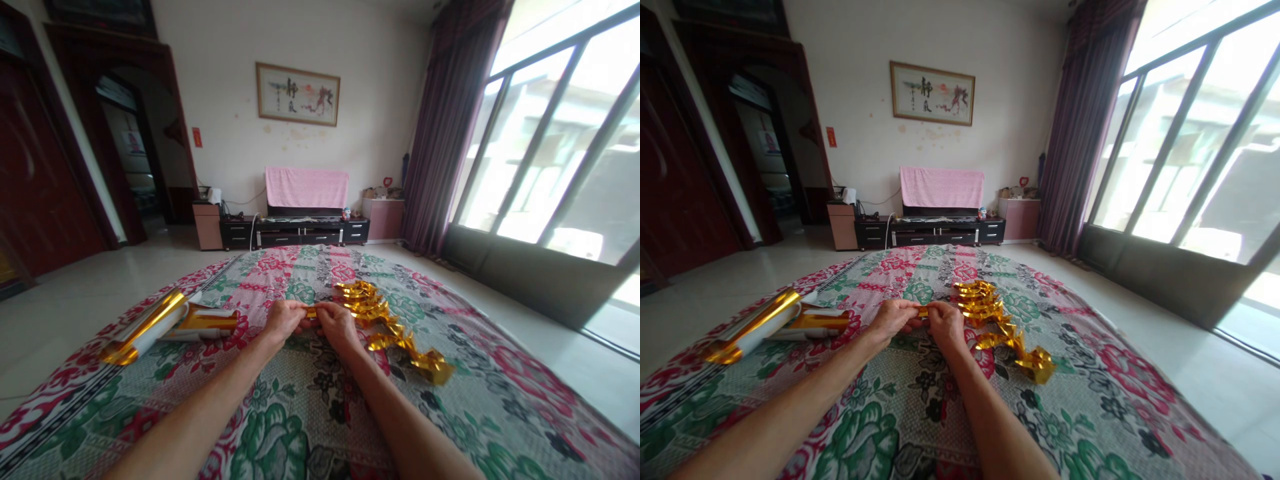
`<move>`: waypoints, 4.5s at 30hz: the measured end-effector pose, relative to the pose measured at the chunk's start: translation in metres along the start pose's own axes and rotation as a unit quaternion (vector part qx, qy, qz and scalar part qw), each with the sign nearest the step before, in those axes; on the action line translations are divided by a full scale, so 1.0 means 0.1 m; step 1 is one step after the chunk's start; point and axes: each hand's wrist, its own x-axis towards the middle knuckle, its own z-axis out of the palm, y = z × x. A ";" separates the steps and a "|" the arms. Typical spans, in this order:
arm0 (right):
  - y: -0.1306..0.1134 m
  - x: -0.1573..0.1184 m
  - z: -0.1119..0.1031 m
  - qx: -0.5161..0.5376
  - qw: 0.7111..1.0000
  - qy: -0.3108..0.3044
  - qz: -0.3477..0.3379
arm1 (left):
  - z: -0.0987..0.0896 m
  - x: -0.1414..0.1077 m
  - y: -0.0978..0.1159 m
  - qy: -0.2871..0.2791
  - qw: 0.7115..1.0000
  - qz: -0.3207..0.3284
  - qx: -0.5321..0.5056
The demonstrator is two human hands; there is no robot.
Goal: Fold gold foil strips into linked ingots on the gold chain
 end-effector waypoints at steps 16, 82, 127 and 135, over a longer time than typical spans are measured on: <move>-0.04 -0.02 -0.02 -0.002 1.000 -0.016 0.006 | 0.00 -0.05 0.03 -0.013 1.000 0.013 0.002; -0.03 -0.05 -0.02 -0.006 0.999 0.023 -0.027 | 0.01 -0.10 0.08 -0.025 0.995 0.052 -0.079; -0.12 -0.06 -0.10 0.089 0.994 -0.054 0.017 | -0.30 -0.04 0.16 -0.077 0.997 0.000 -0.001; -0.07 -0.05 -0.07 -0.027 0.997 -0.046 -0.063 | -0.28 0.01 0.12 -0.038 0.980 0.142 0.135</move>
